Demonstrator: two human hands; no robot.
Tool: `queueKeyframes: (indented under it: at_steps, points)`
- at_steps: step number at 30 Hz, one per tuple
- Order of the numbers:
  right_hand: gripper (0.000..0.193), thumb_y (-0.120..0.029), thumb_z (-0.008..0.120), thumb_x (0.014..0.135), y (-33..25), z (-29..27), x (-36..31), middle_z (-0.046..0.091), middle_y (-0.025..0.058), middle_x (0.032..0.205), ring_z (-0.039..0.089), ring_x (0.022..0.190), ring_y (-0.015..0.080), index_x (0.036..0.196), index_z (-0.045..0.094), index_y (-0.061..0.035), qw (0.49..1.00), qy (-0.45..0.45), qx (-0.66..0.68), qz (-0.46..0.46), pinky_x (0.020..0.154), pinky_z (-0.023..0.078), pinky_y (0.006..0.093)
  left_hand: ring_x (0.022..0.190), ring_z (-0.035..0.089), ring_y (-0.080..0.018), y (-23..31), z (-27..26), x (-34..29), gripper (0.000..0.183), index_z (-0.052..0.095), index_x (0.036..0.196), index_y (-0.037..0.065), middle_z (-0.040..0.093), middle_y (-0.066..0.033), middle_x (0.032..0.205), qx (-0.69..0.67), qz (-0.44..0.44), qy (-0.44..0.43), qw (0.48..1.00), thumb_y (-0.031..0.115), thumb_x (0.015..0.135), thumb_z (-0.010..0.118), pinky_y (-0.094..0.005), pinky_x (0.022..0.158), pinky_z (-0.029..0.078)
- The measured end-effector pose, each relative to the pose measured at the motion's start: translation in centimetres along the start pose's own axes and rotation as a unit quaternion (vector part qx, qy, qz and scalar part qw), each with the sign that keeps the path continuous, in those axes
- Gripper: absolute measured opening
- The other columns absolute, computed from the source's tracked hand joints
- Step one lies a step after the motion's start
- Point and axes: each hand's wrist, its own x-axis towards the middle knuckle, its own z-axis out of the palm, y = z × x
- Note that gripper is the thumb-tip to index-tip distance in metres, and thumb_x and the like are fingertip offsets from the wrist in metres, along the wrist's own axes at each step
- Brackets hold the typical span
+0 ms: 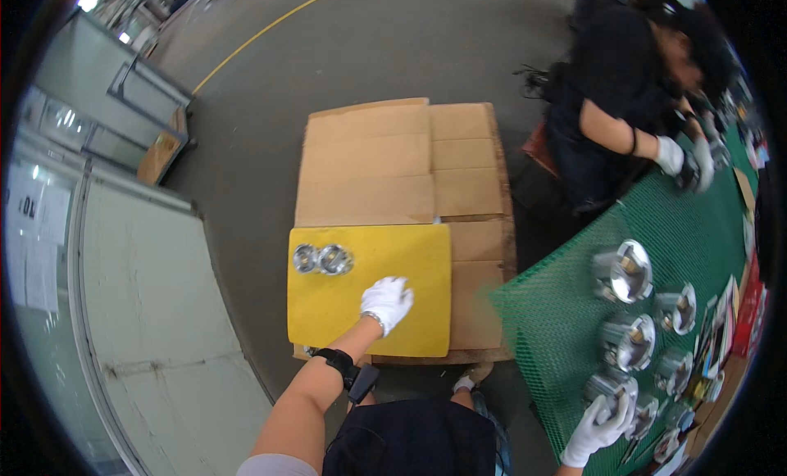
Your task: Move metal pistons between a cardboard box and a work table.
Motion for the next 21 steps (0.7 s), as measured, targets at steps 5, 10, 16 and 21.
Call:
queueKeyframes:
  at_steps: [5, 10, 16, 21]
  points:
    - [0.033, -0.002, 0.071, 0.067, -18.5, 3.8, -1.7, 0.057, 0.0117, 0.1, 0.056, 0.097, 0.0335, 0.098, 0.059, -0.0074, 0.918, -0.19, 0.289, -0.194, 0.085, 0.046, 0.0432, 0.108, 0.057, -0.0326, -17.8, 2.6, -1.5, 0.038, 0.06, 0.114, 0.01, 0.059, -0.0162, 0.116, 0.051, -0.2, -0.122, 0.971, 0.034, 0.085, 0.051, -0.0435, 0.09, 0.047]
    - [0.013, -0.009, 0.068, 0.071, -34.8, 14.4, -8.4, 0.061, 0.0078, 0.081, 0.06, 0.079, 0.0292, 0.082, 0.062, -0.0104, 0.806, -0.324, 0.363, -0.337, 0.074, 0.048, 0.0426, 0.107, 0.058, -0.0279, -29.7, 6.4, 0.2, 0.029, 0.061, 0.107, 0.01, 0.061, -0.0121, 0.113, 0.072, -0.241, -0.077, 0.965, 0.027, 0.085, 0.053, -0.0431, 0.086, 0.049]
    - [0.017, -0.012, 0.062, 0.077, -50.9, 26.0, -15.4, 0.063, 0.0126, 0.09, 0.06, 0.09, 0.0315, 0.094, 0.063, -0.0081, 0.769, -0.442, 0.301, -0.35, 0.079, 0.047, 0.0427, 0.105, 0.058, -0.0305, -37.4, 7.5, 3.9, 0.032, 0.058, 0.115, 0.01, 0.06, -0.0145, 0.113, -0.03, -0.221, 0.011, 0.975, 0.023, 0.086, 0.052, -0.0424, 0.088, 0.048]
    - [0.035, -0.01, 0.052, 0.082, -60.1, 34.8, -19.9, 0.057, 0.0127, 0.118, 0.05, 0.116, 0.0305, 0.116, 0.055, -0.0039, 0.769, -0.299, 0.313, -0.47, 0.088, 0.044, 0.0426, 0.109, 0.056, -0.0351, -40.9, 9.5, 8.3, 0.038, 0.054, 0.124, 0.008, 0.059, -0.0198, 0.117, -0.153, -0.175, 0.038, 0.972, 0.022, 0.088, 0.05, -0.042, 0.094, 0.045]
